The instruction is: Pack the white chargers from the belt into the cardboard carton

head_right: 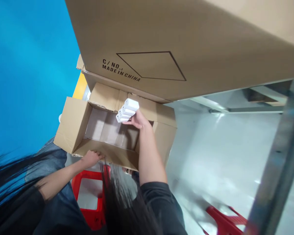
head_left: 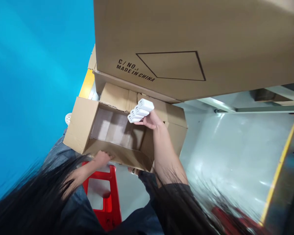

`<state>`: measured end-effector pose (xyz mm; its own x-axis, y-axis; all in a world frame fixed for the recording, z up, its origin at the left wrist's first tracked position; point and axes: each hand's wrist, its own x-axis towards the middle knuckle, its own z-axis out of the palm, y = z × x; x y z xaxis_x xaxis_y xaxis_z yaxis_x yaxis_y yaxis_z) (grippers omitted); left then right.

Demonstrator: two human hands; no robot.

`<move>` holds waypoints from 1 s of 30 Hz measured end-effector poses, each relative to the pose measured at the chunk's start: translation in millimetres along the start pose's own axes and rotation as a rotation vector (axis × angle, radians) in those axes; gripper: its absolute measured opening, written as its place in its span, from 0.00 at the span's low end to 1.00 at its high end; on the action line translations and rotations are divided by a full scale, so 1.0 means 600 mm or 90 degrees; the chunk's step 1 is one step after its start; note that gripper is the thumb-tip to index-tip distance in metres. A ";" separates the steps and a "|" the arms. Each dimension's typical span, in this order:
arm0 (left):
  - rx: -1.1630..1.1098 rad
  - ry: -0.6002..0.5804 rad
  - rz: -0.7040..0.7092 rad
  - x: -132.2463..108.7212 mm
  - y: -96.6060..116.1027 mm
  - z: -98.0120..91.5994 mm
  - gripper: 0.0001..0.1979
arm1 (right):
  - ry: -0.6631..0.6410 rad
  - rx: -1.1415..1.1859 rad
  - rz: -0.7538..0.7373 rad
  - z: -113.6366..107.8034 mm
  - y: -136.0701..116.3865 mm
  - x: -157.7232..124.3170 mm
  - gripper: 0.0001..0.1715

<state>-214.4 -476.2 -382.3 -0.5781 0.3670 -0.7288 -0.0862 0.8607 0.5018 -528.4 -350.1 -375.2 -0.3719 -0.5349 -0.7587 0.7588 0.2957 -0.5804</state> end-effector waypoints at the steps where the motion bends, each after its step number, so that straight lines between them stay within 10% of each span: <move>1: 0.002 -0.004 0.004 0.000 0.005 0.002 0.29 | -0.025 -0.040 0.048 0.000 -0.002 -0.003 0.30; 6: 0.010 -0.020 -0.016 0.001 0.025 -0.004 0.30 | -0.072 -0.131 0.131 0.007 -0.031 0.004 0.33; 15: 0.012 0.086 -0.117 0.019 -0.012 -0.065 0.28 | 0.000 -0.031 -0.049 0.027 -0.039 0.041 0.29; 20: 0.003 0.092 -0.106 0.024 -0.019 -0.079 0.27 | -0.009 -0.020 -0.143 0.045 0.052 0.034 0.27; 30: 0.020 0.084 -0.060 0.026 -0.032 -0.074 0.26 | 0.260 -0.401 0.178 0.003 0.275 0.048 0.31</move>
<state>-257.5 -502.8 -382.5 -0.6708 0.2356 -0.7032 -0.1210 0.9008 0.4171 -413.0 -318.1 -492.2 -0.4708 -0.0788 -0.8787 0.4534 0.8328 -0.3176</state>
